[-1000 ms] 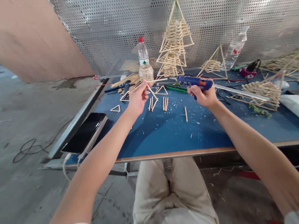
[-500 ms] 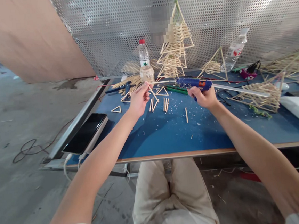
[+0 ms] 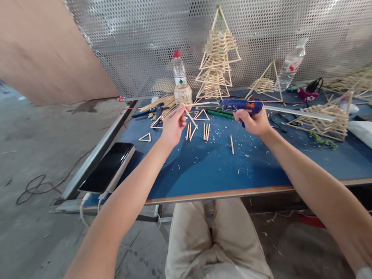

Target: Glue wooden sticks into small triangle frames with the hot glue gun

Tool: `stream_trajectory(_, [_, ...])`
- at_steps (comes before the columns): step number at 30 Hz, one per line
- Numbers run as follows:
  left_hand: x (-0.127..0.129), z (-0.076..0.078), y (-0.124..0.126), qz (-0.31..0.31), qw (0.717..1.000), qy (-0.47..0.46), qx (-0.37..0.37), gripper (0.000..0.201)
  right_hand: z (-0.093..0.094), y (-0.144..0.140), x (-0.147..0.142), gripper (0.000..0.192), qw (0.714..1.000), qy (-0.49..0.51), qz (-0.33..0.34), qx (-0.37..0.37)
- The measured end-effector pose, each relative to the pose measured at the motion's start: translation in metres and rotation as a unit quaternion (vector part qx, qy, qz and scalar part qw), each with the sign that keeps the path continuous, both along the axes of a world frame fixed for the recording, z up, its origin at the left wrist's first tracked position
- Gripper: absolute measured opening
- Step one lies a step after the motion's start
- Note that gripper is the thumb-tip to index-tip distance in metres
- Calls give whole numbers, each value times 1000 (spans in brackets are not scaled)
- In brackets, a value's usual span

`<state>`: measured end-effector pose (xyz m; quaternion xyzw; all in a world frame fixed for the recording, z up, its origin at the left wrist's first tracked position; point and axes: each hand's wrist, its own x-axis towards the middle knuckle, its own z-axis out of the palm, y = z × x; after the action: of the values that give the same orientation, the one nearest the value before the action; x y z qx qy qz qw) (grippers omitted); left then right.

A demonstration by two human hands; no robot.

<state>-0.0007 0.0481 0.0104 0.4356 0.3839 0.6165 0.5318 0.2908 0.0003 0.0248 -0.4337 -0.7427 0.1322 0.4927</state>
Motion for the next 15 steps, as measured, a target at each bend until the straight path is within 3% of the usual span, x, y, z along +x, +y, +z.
stream_trajectory(6, [-3, -6, 4, -18, 998, 36, 45, 22, 1, -2, 0, 62, 1000, 7, 1, 0])
stream_trajectory(15, [-3, -6, 3, -19, 998, 40, 49, 24, 0, -2, 0, 62, 1000, 21, 10, 15])
